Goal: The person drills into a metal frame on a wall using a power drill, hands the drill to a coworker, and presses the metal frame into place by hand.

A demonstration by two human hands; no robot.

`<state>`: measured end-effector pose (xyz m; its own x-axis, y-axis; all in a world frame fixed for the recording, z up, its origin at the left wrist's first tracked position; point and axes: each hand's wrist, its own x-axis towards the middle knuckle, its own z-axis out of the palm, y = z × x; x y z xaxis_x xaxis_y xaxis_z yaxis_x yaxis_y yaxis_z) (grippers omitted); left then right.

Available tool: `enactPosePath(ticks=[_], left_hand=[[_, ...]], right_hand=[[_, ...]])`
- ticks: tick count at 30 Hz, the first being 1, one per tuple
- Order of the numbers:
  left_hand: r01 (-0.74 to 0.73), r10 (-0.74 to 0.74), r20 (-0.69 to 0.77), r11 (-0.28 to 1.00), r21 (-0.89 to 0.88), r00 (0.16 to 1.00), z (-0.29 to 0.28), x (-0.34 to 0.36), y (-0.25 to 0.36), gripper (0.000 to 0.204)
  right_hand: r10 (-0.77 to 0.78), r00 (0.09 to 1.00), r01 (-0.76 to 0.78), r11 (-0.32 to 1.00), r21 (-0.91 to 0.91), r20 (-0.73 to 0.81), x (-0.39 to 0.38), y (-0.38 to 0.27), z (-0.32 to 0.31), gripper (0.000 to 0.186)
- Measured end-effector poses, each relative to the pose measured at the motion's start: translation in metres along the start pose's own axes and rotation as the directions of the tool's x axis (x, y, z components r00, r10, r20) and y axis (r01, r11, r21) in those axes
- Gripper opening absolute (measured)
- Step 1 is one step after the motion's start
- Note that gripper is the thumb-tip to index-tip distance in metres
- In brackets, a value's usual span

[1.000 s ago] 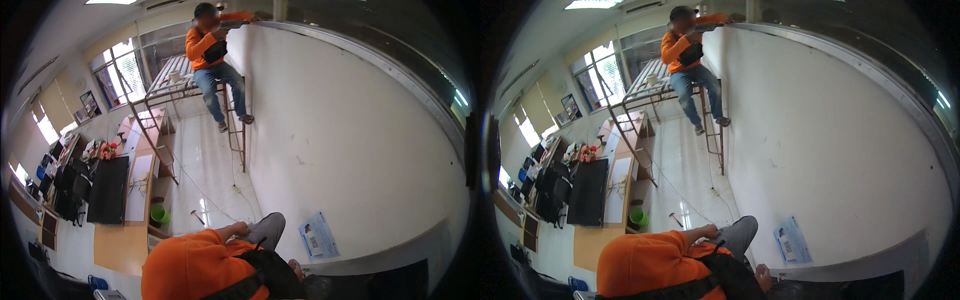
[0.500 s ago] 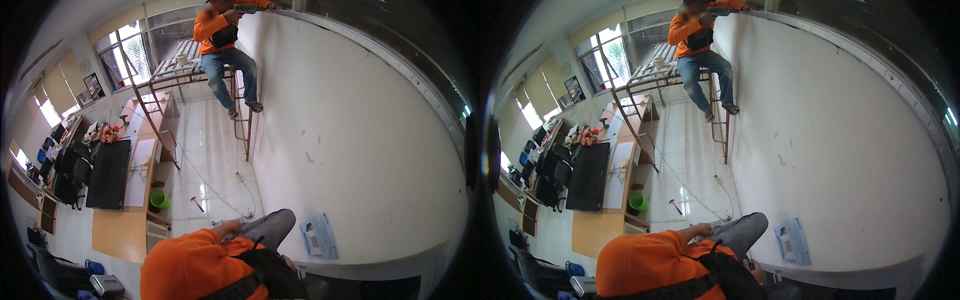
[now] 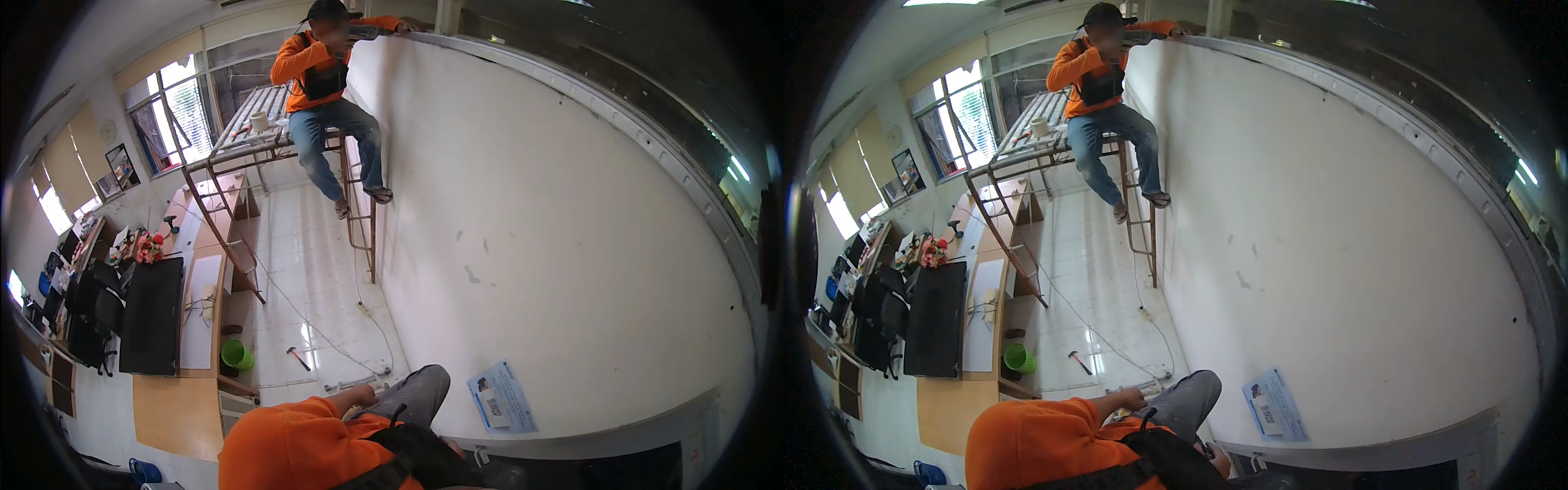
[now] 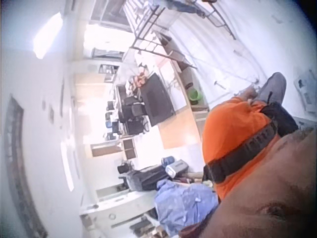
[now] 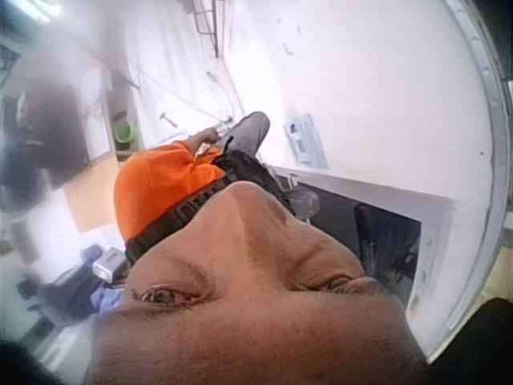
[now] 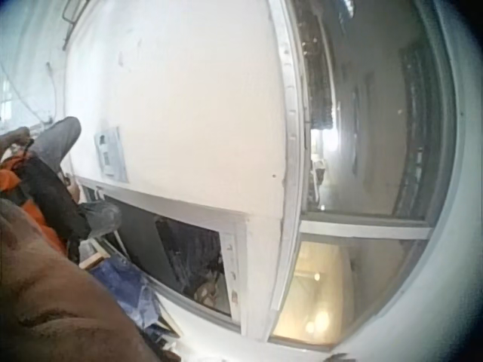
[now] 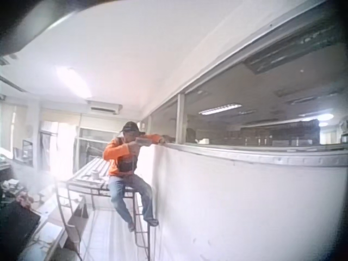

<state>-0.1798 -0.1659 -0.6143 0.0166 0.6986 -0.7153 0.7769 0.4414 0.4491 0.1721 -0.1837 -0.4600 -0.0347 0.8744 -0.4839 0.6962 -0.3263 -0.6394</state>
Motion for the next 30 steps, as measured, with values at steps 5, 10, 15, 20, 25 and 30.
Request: enactPosePath(ticks=[5,10,15,20,25,30], left_hand=[[-0.041,0.043,-0.037,0.998,0.042,0.998,0.012,0.008,-0.004,0.052],[-0.081,0.089,-0.046,0.987,0.142,0.995,0.025,0.027,-0.017,0.052],[-0.064,0.067,-0.041,0.996,0.067,0.997,0.013,0.014,0.001,0.055],[0.057,-0.11,-0.337,0.985,-0.165,0.935,-0.026,0.02,-0.009,0.092],[-0.395,-0.309,-0.937,0.85,-0.348,0.161,-0.25,-0.002,0.109,0.086],[-0.518,0.019,-0.999,0.855,0.029,-0.026,-0.406,-0.032,0.193,0.072]], right_hand=[[0.0,1.0,0.0,1.0,-0.014,0.013,0.014,0.018,0.004,0.072],[-0.08,0.996,0.079,0.997,0.022,0.039,0.018,0.02,-0.001,0.069],[-0.102,0.994,0.101,0.995,0.027,0.04,0.009,0.013,-0.011,0.071],[-0.018,0.998,0.016,1.0,0.025,0.054,-0.008,-0.019,-0.018,0.073],[-0.042,0.999,0.043,0.998,0.038,-0.026,-0.005,-0.002,-0.004,0.074],[-0.027,1.0,0.026,0.996,0.09,0.015,0.0,0.021,-0.011,0.079]])
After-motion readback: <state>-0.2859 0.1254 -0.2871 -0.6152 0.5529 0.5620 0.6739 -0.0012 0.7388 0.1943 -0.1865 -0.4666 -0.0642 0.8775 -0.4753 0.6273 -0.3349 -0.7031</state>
